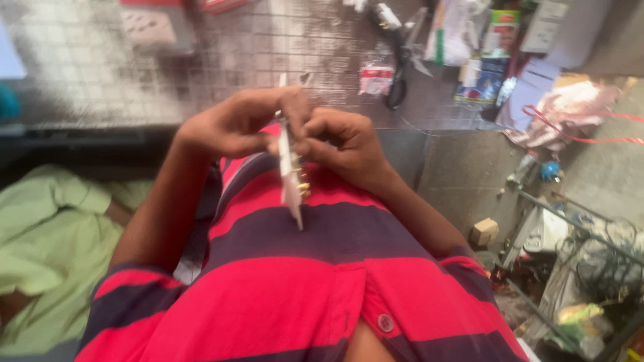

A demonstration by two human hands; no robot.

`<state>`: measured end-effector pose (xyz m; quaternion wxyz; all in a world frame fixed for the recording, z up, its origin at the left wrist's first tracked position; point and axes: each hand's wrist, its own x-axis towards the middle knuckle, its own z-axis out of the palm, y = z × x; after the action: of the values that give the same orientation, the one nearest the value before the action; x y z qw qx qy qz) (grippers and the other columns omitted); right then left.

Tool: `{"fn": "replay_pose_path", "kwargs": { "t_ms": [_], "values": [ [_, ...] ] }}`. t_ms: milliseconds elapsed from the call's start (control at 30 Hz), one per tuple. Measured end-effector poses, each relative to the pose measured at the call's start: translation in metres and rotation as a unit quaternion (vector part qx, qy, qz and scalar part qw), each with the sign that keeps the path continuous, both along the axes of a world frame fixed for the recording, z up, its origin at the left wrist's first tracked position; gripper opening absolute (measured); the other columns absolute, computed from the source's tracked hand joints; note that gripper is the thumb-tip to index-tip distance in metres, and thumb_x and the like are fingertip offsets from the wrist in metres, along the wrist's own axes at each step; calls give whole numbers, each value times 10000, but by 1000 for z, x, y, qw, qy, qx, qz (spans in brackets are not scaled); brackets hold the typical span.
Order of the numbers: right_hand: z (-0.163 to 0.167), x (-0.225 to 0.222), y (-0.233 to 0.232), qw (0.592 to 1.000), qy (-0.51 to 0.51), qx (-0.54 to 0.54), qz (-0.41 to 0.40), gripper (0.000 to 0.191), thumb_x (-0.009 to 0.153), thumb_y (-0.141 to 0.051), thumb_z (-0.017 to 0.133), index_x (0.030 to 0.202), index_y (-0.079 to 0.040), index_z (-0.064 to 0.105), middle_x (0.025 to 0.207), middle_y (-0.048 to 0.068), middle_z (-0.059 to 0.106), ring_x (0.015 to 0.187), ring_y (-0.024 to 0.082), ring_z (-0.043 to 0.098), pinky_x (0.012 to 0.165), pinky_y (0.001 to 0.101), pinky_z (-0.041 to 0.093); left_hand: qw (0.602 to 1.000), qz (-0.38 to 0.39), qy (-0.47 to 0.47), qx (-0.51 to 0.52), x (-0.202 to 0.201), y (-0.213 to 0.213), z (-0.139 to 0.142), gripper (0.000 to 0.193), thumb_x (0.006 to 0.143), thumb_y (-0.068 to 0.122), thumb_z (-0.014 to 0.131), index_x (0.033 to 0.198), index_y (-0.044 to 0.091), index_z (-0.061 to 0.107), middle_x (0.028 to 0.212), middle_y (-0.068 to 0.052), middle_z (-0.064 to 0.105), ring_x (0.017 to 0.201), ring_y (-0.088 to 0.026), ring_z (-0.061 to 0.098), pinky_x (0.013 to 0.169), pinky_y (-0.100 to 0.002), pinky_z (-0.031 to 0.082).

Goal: The person assembles a multi-socket electrical panel by inserting individual socket modules into a white plastic housing and securing them with a screwdriver. They handle the socket modules, the housing, and a screwdriver throughout the process.

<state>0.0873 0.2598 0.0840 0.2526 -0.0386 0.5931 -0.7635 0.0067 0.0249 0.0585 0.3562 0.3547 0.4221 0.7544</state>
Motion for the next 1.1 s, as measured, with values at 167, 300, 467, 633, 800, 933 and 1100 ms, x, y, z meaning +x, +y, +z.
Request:
{"fn": "replay_pose_path", "kwargs": {
  "t_ms": [167,300,467,633,800,933,1100],
  "values": [
    [-48,-4,31,980,64,80,-171,151,1100,-62,637,967,-12,690,971,40,707,836,103,668,753,256,553,994,45,70,-76,-2,-4,0,276,989,237,723,1194,52,711,1059,-23,723,1015,-150,659,947,-322,510],
    [-118,-53,99,821,118,450,-330,156,965,-116,733,1098,-34,733,1022,115,721,883,199,717,791,335,585,963,179,49,-193,4,3,-19,166,974,91,707,1127,28,721,1021,-52,742,952,-163,669,866,-304,531],
    [-159,-58,160,642,147,679,-324,395,843,-142,787,1206,-48,663,1116,196,598,1035,397,599,862,514,499,826,371,182,-383,-3,20,-74,153,903,25,801,1046,-16,766,991,-122,721,804,-213,689,679,-311,535],
    [-166,-55,173,702,112,644,-283,346,900,-132,764,1213,-48,644,1124,191,594,1049,387,616,883,496,506,766,417,174,-457,-5,25,-139,216,876,73,837,1055,-21,764,993,-137,722,715,-220,701,661,-350,547],
    [-169,-53,175,706,82,632,-308,209,935,-105,750,1110,-25,670,1042,176,675,893,321,697,792,438,558,752,393,141,-510,-5,31,-183,247,834,136,854,1033,5,791,951,-173,744,760,-235,736,711,-369,574],
    [-161,-30,152,833,-62,344,-430,206,957,-65,637,1157,-21,610,1007,140,752,658,180,742,580,327,595,745,389,121,-529,-7,35,-199,285,784,150,860,1019,4,789,942,-200,753,793,-261,742,747,-366,579],
    [-145,13,87,932,-51,185,-307,378,940,-34,561,1305,-101,633,1035,64,731,667,119,671,566,273,550,771,409,116,-474,-12,32,-208,248,770,87,822,999,-6,799,932,-190,763,823,-251,746,761,-362,583]
  ]
}}
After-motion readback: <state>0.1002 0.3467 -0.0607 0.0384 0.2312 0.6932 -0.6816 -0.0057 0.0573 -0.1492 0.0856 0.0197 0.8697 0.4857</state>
